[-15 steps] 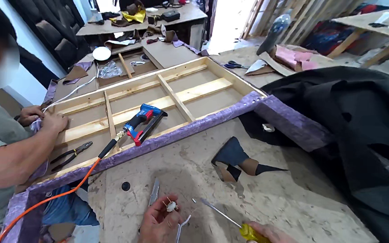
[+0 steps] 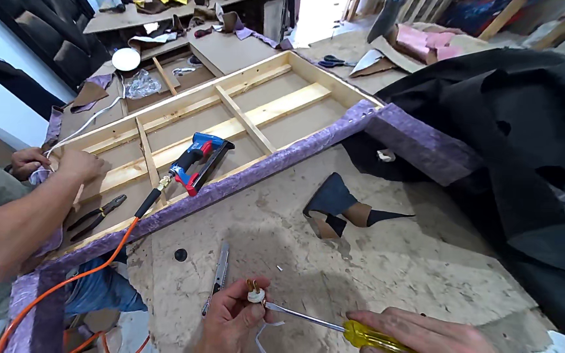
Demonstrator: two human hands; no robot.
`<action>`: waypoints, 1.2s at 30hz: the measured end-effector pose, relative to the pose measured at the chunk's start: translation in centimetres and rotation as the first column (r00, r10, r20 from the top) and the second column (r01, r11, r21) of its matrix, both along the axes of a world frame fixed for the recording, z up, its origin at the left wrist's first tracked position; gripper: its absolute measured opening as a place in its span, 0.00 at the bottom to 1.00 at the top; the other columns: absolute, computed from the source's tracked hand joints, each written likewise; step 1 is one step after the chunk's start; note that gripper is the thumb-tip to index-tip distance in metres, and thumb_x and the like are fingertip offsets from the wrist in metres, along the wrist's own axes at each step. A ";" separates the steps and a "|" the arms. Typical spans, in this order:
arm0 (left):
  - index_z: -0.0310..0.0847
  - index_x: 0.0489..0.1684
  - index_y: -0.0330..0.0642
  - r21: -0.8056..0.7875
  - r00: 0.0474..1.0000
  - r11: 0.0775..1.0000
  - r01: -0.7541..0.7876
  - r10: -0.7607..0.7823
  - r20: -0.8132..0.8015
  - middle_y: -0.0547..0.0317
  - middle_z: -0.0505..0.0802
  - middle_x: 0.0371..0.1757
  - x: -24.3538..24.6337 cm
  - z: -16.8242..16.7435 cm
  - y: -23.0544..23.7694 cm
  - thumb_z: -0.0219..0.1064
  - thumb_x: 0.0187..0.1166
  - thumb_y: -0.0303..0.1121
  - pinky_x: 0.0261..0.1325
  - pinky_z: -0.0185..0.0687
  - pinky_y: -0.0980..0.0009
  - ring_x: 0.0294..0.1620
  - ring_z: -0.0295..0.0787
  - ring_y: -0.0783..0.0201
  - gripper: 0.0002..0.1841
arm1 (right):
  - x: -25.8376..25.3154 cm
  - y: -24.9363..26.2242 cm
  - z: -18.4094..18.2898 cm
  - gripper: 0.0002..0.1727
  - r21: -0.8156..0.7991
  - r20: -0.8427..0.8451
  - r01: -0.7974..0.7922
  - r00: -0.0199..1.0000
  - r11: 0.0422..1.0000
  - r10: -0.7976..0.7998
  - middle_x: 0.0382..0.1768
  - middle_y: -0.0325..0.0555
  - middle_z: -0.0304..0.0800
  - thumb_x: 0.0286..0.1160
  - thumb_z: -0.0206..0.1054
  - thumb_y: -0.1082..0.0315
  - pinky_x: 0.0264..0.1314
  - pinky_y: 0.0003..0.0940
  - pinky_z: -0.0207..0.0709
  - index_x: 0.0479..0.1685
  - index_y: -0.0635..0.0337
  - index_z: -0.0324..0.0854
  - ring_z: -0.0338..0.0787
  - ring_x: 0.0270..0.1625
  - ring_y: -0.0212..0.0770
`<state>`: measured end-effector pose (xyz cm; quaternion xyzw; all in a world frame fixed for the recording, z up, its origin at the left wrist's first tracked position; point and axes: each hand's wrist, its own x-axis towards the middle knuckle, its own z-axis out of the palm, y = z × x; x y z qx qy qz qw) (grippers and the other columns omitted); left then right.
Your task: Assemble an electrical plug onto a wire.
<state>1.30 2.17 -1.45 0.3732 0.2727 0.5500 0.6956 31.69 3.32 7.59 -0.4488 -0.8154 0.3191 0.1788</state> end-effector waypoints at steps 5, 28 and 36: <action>0.83 0.71 0.39 0.049 0.999 0.998 0.028 -0.027 -0.035 0.56 0.92 0.56 -0.2 0.1 0.2 0.70 0.82 0.35 0.55 0.91 0.67 0.50 0.92 0.66 0.20 | 0.3 0.0 0.0 0.19 -0.054 -0.028 0.002 1.000 0.999 -0.003 0.42 0.58 0.95 0.81 0.69 0.56 0.36 0.47 0.86 0.59 0.59 0.91 0.94 0.36 0.48; 0.80 0.66 0.27 0.065 0.916 0.996 -0.063 0.084 -0.392 0.52 0.93 0.50 0.7 1.8 -0.1 0.65 0.82 0.25 0.50 0.94 0.64 0.43 0.94 0.63 0.16 | -0.9 -1.0 1.4 0.25 0.078 0.390 -0.049 0.921 0.996 0.015 0.36 0.60 0.92 0.85 0.60 0.48 0.25 0.56 0.80 0.54 0.63 0.87 0.92 0.31 0.60; 0.81 0.65 0.26 0.053 0.905 0.997 -0.058 0.075 -0.420 0.54 0.94 0.48 0.7 2.1 0.1 0.66 0.81 0.23 0.48 0.94 0.65 0.41 0.94 0.65 0.16 | -0.5 0.4 2.5 0.16 0.192 0.413 -0.195 0.905 0.962 0.101 0.36 0.55 0.90 0.84 0.65 0.56 0.15 0.49 0.75 0.54 0.60 0.82 0.88 0.22 0.54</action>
